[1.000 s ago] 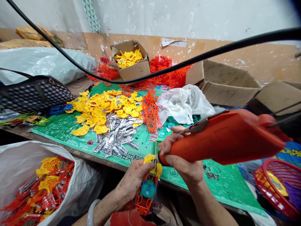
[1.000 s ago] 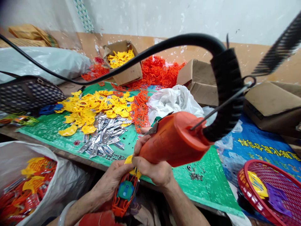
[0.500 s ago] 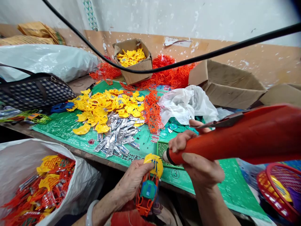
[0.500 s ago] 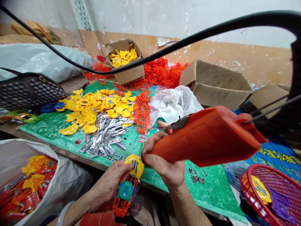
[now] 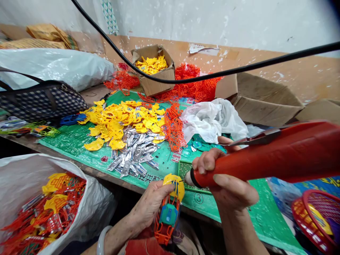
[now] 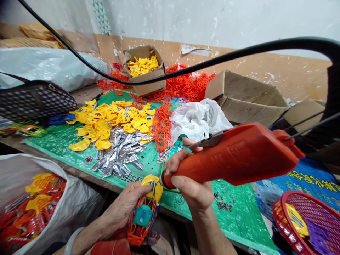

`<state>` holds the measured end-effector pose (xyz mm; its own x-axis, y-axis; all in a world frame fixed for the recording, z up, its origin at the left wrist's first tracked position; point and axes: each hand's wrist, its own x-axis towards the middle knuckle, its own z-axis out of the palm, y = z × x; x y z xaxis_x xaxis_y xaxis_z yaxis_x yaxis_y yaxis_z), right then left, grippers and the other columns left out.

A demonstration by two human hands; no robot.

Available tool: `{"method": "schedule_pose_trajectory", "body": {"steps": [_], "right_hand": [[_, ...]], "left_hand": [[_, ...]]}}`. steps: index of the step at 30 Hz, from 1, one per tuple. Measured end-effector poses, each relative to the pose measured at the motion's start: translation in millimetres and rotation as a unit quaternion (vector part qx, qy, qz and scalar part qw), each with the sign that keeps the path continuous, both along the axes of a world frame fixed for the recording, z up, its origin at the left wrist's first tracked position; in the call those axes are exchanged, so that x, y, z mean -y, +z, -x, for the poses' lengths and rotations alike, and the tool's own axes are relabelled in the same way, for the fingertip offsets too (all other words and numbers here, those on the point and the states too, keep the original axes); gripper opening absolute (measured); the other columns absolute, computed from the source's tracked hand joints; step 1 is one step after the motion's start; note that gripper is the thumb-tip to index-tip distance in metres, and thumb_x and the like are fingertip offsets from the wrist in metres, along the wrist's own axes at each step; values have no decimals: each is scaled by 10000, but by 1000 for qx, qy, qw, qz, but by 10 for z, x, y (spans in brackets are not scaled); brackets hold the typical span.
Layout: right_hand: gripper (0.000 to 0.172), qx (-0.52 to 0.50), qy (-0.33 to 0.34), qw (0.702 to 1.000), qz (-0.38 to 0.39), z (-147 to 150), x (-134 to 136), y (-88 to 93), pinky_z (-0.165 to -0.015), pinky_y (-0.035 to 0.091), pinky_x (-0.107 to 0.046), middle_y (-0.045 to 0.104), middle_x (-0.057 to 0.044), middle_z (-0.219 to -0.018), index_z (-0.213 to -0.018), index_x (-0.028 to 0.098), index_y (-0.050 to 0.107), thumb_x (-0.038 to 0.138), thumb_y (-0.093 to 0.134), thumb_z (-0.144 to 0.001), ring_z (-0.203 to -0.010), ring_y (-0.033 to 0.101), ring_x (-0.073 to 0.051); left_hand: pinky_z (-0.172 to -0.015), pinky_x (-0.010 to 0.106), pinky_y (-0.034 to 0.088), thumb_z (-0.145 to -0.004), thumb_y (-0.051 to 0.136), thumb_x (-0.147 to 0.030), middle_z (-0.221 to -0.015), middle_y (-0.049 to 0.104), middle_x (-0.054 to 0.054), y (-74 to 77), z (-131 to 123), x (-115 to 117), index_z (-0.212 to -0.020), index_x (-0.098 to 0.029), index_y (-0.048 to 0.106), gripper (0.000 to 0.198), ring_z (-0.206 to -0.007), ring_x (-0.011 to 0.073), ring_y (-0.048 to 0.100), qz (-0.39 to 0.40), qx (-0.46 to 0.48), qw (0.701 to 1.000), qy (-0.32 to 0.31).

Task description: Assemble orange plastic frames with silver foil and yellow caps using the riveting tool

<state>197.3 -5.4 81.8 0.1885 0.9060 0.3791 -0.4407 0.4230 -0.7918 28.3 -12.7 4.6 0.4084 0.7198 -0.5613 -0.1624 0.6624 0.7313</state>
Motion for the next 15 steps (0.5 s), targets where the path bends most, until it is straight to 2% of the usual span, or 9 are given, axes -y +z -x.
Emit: {"method": "schedule_pose_trajectory", "body": {"steps": [7,10,12,15], "right_hand": [[493,-5,75,996,-42,-197,-73,-25,-496,433,-293,466,71,-583,-1132,378,619,338,722,-651,-455,449,-112],[499,6,84,995,-49,-287,-109,-47,-450,401,-272,429,89,-545,-1132,375,614,395,709,-643,-401,396,-96],[504,20,62,997,-40,-335,-138,-49,-460,419,-283,493,80,-557,-1117,334,620,372,724,-625,-424,444,-110],[468,57,-52,997,24,-375,-199,-62,-515,445,-298,597,53,-605,-1045,254,637,213,738,-590,-511,535,-137]], "left_hand": [[-439,189,374,-738,722,-444,-522,581,-18,35,55,-3,-677,-125,668,328,-447,85,469,-14,-6,1000,4],[-429,180,366,-721,742,-463,-522,571,-20,66,67,-8,-676,-122,658,354,-443,76,458,-13,3,1000,0],[-435,181,377,-710,752,-468,-535,585,-17,79,73,-16,-699,-120,663,359,-446,77,468,-7,9,1000,1],[-467,189,417,-701,764,-474,-580,641,6,86,89,-41,-745,-118,677,369,-480,94,526,3,10,1000,0]]}}
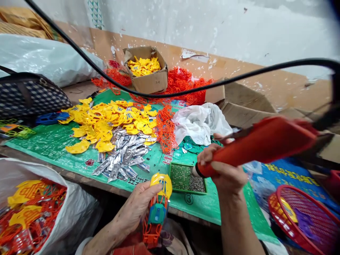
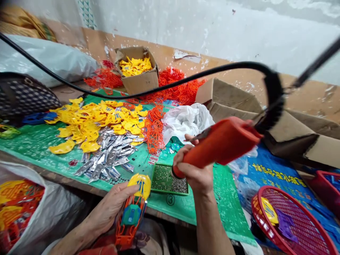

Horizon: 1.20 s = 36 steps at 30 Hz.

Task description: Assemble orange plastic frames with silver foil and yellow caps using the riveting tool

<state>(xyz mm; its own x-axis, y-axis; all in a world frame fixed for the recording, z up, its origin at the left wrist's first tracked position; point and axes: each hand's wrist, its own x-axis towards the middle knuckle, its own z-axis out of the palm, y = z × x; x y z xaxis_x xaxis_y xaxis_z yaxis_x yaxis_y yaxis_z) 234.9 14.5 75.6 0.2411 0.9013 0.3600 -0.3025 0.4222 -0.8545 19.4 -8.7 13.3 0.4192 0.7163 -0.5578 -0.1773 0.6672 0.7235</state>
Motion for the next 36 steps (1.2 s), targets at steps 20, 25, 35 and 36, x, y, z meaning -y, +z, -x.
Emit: {"method": "schedule_pose_trajectory", "body": {"steps": [20,25,35,36], "right_hand": [[145,93,-204,972,75,-39,-124,-438,-592,469,-333,631,14,-651,-660,174,667,237,779,-593,-579,562,-152],[142,95,-203,971,84,-25,-131,-450,-565,459,-322,633,10,-634,-648,170,665,215,778,-575,-569,552,-151],[126,92,-205,972,72,-16,-130,-474,-558,454,-302,642,25,-626,-647,178,666,174,771,-579,-553,552,-134],[123,94,-206,971,72,-15,-130,-477,-559,455,-301,643,26,-623,-645,180,667,170,770,-578,-552,552,-134]], "left_hand": [[-489,215,493,-704,785,-438,-616,708,69,-16,-14,-71,-806,-103,696,362,-522,151,641,38,5,999,-17],[-473,216,492,-719,779,-417,-609,702,66,-37,-25,-64,-802,-99,694,340,-503,148,636,44,5,999,-17],[-488,216,491,-725,775,-427,-636,718,85,-50,-9,-55,-818,-96,704,352,-522,152,644,44,6,999,-22],[-491,215,490,-716,781,-430,-636,719,84,-47,-11,-54,-821,-96,706,357,-524,151,643,44,6,999,-22]]}}
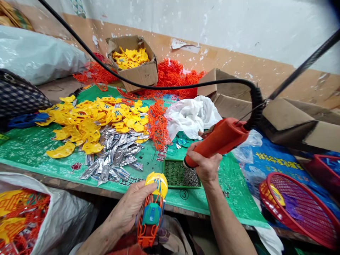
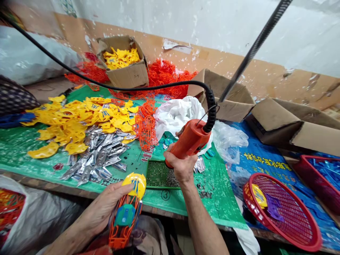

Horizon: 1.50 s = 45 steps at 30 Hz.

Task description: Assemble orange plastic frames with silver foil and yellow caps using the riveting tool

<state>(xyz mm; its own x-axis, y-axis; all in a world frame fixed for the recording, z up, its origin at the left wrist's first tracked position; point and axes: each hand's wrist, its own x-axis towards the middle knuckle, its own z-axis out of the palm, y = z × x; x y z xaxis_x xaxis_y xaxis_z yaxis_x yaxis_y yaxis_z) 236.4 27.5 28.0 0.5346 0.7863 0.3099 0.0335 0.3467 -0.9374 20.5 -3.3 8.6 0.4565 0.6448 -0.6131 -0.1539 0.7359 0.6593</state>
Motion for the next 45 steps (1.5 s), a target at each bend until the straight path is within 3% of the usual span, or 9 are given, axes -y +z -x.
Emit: {"method": "schedule_pose_trajectory", "body": {"steps": [11,18,21,26,30,35,45], "right_hand": [[143,14,-18,1000,7,51,36,26,-580,484,-319,650,25,-628,-658,180,661,141,762,-563,-559,570,-142],[130,4,-16,999,-27,-23,6,41,-579,472,-327,629,17,-650,-665,180,634,187,746,-600,-556,557,-139],[141,-3,5,998,-56,-13,49,180,-591,474,-331,616,23,-654,-723,194,625,171,717,-618,-565,561,-144],[479,-90,97,988,-83,172,216,474,-611,496,-333,604,55,-661,-1091,266,603,127,649,-635,-578,563,-144],[525,-132,159,975,-87,359,319,592,-640,515,-326,602,55,-678,-1129,298,598,106,642,-642,-605,573,-133],[603,-153,187,966,-87,511,343,609,-645,521,-308,612,57,-703,-1184,326,572,78,661,-641,-623,582,-124],[621,-137,211,964,-87,554,323,511,-646,515,-312,611,59,-732,-1237,332,528,92,671,-683,-636,587,-126]], "left_hand": [[-473,191,449,-672,809,-436,-571,667,19,35,-58,36,-768,-117,685,355,-473,102,569,-1,-6,1000,15],[-467,188,433,-691,791,-465,-577,662,18,27,-72,30,-774,-120,685,371,-484,103,565,-5,-12,1000,-1],[-466,190,430,-671,806,-469,-576,654,7,17,-75,33,-765,-123,689,378,-478,95,547,-3,-6,1000,1],[-455,182,402,-662,810,-460,-582,645,1,11,-95,41,-756,-116,706,372,-465,78,518,-7,4,1000,8],[-463,193,413,-654,808,-447,-584,658,12,24,-113,44,-729,-110,718,357,-465,86,529,-4,10,1000,18],[-463,200,415,-609,826,-431,-547,644,16,43,-124,44,-654,-104,695,356,-455,92,527,-9,15,999,32],[-464,196,397,-654,805,-430,-556,636,11,50,-131,46,-685,-102,702,345,-454,85,508,-20,20,999,35]]}}
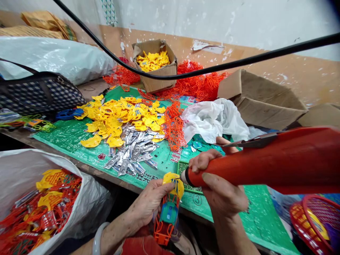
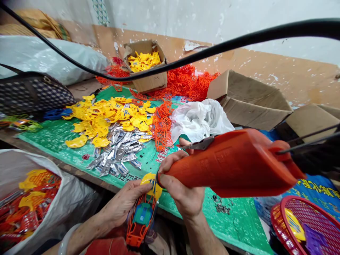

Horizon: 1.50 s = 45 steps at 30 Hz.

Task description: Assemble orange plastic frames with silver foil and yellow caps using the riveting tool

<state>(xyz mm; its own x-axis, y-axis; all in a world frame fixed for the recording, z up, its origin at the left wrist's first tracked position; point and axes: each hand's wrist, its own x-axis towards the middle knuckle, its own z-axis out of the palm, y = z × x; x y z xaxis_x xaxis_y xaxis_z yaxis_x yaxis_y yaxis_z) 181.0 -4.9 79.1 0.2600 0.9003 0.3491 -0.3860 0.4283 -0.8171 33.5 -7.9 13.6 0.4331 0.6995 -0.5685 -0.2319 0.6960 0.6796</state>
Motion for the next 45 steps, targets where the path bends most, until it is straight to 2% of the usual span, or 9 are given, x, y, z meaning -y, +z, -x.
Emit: {"method": "schedule_pose_trajectory", "body": {"steps": [7,14,18,25,33,39,41,45], "right_hand": [[578,15,17,1000,-4,-17,-1,-64,-650,513,-305,615,57,-764,-1218,350,529,104,679,-716,-663,593,-125],[522,28,6,1000,3,-2,7,-113,-702,509,-317,619,64,-769,-1182,337,543,119,684,-729,-675,592,-121],[548,47,-1,999,0,-1,20,-150,-736,509,-335,622,62,-777,-1205,345,517,126,678,-729,-673,594,-125],[512,84,-8,996,6,1,44,-217,-732,513,-366,604,66,-762,-1158,348,490,139,676,-728,-667,603,-158],[561,102,-11,995,14,39,40,-202,-685,510,-354,583,60,-748,-1171,326,446,120,667,-699,-666,589,-167],[549,69,13,997,-4,38,35,-222,-664,500,-333,579,63,-755,-1178,329,460,121,672,-717,-659,570,-148],[553,58,17,998,-14,36,46,-191,-660,498,-327,584,63,-756,-1182,334,474,110,666,-715,-660,565,-141],[582,19,13,1000,-17,-1,55,-60,-620,504,-315,590,65,-732,-1196,345,499,114,667,-690,-633,566,-134]], "left_hand": [[-458,198,390,-647,808,-444,-565,629,16,-20,2,-1,-689,-97,698,367,-451,83,500,-5,-3,1000,-1],[-458,199,367,-668,797,-451,-567,609,10,-59,5,2,-694,-97,687,371,-454,78,470,-13,-13,1000,3],[-470,207,358,-670,798,-457,-573,599,12,-73,5,17,-694,-94,684,382,-465,82,465,-15,0,1000,0],[-462,204,287,-715,756,-501,-551,529,-28,-81,17,44,-696,-112,665,399,-463,70,373,-45,-17,999,-18],[-442,211,241,-684,763,-526,-516,469,-49,-16,5,72,-620,-142,601,422,-455,69,319,-50,-43,998,-10],[-426,200,232,-701,760,-511,-503,444,-53,-41,19,81,-590,-137,589,426,-448,61,306,-66,-66,996,-2],[-427,195,243,-698,768,-495,-505,459,-49,-53,31,81,-597,-130,607,411,-447,59,319,-68,-58,996,3],[-464,199,334,-705,767,-460,-559,580,-12,-76,51,64,-669,-120,674,354,-471,81,437,-54,-28,998,-9]]}}
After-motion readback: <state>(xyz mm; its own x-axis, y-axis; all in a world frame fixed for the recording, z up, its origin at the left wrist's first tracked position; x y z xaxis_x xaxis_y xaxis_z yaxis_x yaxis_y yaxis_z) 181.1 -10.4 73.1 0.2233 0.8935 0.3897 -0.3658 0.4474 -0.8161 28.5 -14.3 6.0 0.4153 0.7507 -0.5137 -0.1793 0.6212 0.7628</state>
